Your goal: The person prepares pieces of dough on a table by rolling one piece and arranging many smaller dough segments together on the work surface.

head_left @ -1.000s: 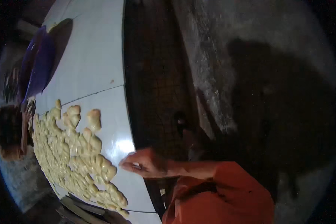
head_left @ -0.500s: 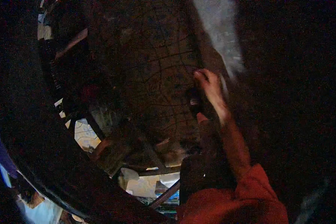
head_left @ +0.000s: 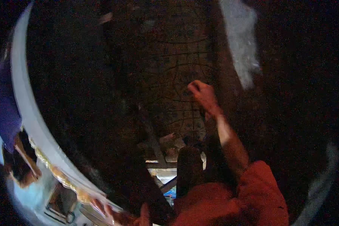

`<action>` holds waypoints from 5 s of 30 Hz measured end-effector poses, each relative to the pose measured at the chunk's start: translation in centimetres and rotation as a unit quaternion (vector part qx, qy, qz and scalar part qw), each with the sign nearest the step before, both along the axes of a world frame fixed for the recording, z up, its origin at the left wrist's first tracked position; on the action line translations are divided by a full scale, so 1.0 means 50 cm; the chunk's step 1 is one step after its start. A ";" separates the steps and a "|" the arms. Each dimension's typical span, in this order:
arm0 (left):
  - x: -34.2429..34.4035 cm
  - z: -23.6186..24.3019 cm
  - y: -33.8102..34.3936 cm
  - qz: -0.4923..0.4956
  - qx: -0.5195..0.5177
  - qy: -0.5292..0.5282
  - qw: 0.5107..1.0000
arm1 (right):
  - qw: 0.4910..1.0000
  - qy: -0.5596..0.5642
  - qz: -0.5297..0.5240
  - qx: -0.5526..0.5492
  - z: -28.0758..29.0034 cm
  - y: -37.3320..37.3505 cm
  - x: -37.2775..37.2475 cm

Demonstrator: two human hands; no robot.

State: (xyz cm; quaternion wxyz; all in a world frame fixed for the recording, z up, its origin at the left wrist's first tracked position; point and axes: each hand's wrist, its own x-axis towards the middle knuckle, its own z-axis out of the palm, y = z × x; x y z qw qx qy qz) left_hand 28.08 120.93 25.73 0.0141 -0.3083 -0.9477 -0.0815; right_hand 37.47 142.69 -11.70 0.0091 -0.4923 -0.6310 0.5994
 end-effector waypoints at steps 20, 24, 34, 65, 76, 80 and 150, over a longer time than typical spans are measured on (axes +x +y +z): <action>0.046 0.107 -0.327 -0.024 0.287 -0.171 0.942 | 0.928 0.122 0.154 0.316 0.790 -0.191 -0.082; 0.012 0.140 -0.346 0.070 0.319 -0.219 0.919 | 0.887 0.143 0.251 0.360 0.808 -0.226 -0.212; -0.106 0.089 -0.203 0.078 0.329 -0.148 0.929 | 0.820 0.052 0.500 0.273 0.805 -0.192 -0.292; -0.087 0.121 -0.264 0.342 0.341 -0.165 0.860 | 0.807 0.186 0.444 0.343 0.834 -0.128 -0.618; -0.277 0.078 -0.092 0.244 0.273 -0.121 0.923 | 0.823 0.187 0.499 0.197 0.750 -0.178 -0.566; -0.339 0.034 -0.056 0.235 0.287 -0.145 0.917 | 0.868 0.222 0.443 0.020 0.779 -0.149 -0.589; 0.096 0.128 -0.480 0.229 0.365 -0.168 0.887 | 0.630 0.029 0.396 0.668 0.691 -0.133 -0.421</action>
